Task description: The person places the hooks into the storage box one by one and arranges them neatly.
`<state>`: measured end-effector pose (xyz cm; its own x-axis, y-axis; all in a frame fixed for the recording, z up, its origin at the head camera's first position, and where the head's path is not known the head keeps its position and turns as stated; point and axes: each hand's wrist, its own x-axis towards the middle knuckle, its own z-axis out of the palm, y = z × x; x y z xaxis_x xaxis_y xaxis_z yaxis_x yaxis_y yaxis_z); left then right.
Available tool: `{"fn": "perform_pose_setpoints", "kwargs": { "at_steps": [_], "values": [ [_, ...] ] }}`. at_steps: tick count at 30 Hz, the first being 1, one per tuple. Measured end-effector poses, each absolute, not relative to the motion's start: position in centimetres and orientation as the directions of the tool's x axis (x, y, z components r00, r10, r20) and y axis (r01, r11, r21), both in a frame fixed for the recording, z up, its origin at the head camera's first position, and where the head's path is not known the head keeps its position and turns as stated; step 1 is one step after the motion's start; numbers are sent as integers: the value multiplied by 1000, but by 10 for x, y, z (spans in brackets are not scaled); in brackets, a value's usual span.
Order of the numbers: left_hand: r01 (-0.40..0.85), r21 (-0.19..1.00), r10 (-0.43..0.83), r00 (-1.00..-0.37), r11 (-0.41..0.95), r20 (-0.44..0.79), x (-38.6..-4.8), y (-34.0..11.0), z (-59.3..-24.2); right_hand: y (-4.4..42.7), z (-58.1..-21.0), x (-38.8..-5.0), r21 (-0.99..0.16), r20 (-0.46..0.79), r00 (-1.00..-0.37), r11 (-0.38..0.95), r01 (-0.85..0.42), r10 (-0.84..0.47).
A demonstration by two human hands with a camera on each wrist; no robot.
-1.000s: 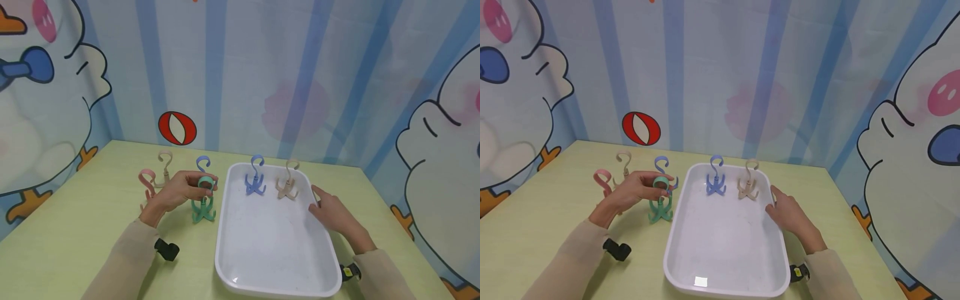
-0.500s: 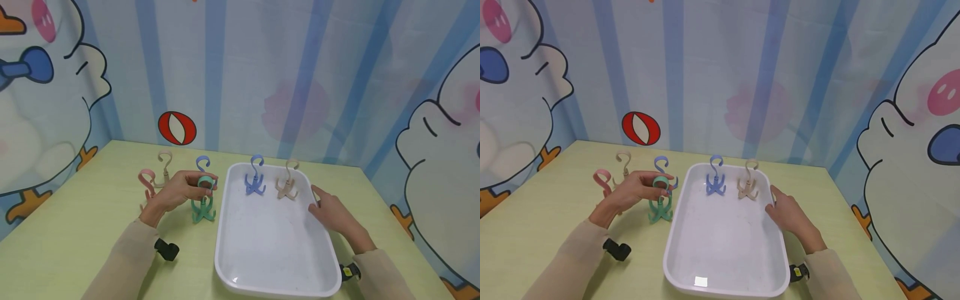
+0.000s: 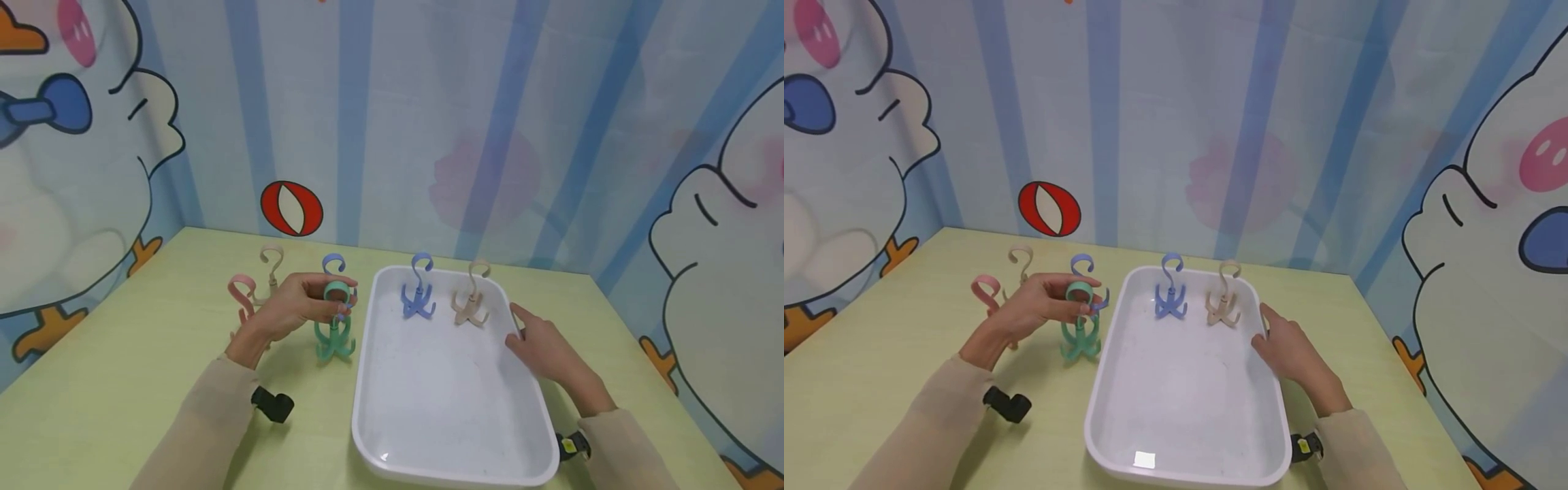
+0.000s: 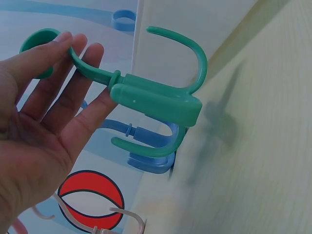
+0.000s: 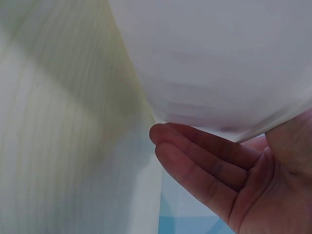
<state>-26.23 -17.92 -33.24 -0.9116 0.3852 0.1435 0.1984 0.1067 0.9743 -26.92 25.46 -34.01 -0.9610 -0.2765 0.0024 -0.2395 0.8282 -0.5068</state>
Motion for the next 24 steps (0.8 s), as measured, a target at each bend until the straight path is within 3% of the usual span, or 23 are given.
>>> {"fn": "perform_pose_setpoints", "kwargs": {
  "at_steps": [24],
  "values": [
    [191, 973, 366, -921, 130, 132, -257, -178, -322, 254, -339, -269, -506, -16, -966, 835, -215, -258]
  ]
}}
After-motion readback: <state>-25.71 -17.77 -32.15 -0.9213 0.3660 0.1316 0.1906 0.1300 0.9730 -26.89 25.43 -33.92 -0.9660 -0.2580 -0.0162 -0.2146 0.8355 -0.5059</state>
